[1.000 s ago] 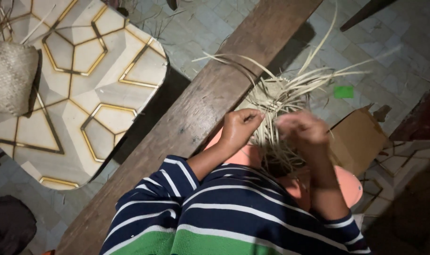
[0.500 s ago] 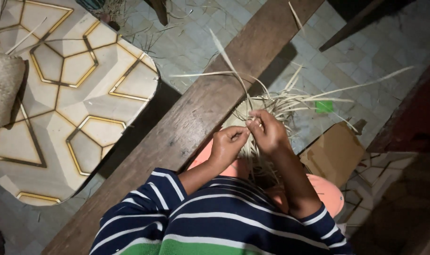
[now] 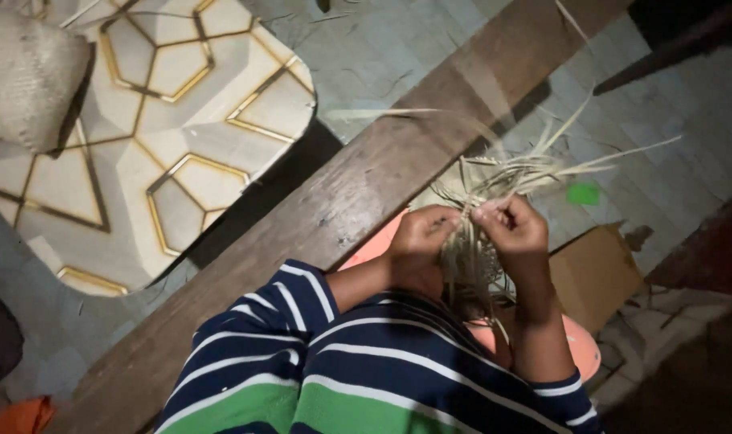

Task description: Weaving dried palm strips to create a basket or mat structure.

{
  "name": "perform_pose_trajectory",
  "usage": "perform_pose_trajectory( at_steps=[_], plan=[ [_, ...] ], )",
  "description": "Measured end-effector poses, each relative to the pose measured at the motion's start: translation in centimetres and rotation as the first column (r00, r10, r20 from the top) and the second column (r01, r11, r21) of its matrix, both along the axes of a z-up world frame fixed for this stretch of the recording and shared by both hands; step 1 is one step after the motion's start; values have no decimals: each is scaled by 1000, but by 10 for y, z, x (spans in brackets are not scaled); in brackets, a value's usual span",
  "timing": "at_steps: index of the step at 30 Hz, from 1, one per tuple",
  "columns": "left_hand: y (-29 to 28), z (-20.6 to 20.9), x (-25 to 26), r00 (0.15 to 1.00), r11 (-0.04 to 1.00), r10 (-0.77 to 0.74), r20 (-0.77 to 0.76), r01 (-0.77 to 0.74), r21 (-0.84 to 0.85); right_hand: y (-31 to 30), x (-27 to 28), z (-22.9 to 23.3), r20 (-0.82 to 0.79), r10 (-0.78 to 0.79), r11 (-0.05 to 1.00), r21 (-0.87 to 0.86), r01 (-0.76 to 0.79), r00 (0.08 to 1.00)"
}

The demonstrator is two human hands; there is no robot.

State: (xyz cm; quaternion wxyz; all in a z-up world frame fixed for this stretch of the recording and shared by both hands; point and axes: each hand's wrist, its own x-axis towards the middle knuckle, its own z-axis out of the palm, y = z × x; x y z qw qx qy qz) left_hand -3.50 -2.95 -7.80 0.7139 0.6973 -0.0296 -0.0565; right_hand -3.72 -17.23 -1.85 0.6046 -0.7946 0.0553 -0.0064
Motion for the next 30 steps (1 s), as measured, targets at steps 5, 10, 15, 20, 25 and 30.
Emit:
perform_pose_trajectory(
  at_steps=[5, 10, 15, 20, 25, 30],
  plan=[
    [10, -8, 9, 998, 997, -55, -20, 56, 45, 2, -13, -5, 239, 206, 955, -259, -142, 949],
    [12, 3, 10, 994, 991, -87, -58, 93, 97, 3, -15, -13, 248, 184, 977, -151, -150, 951],
    [11, -8, 17, 992, 985, -99, -80, 109, 137, 9, -22, -11, 274, 193, 979, -119, -166, 942],
    [8, -26, 28, 990, 994, -103, -102, 105, 22, 25, -38, 3, -182, 443, 834, -277, -478, 878],
    [13, -21, 31, 981, 990, -128, -146, 117, -78, -26, -41, -36, -637, 295, 601, -456, -656, 713],
    [17, 0, 31, 960, 970, -212, -182, 184, -159, -48, -42, 61, -753, 316, 538, -358, -763, 577]
  ],
)
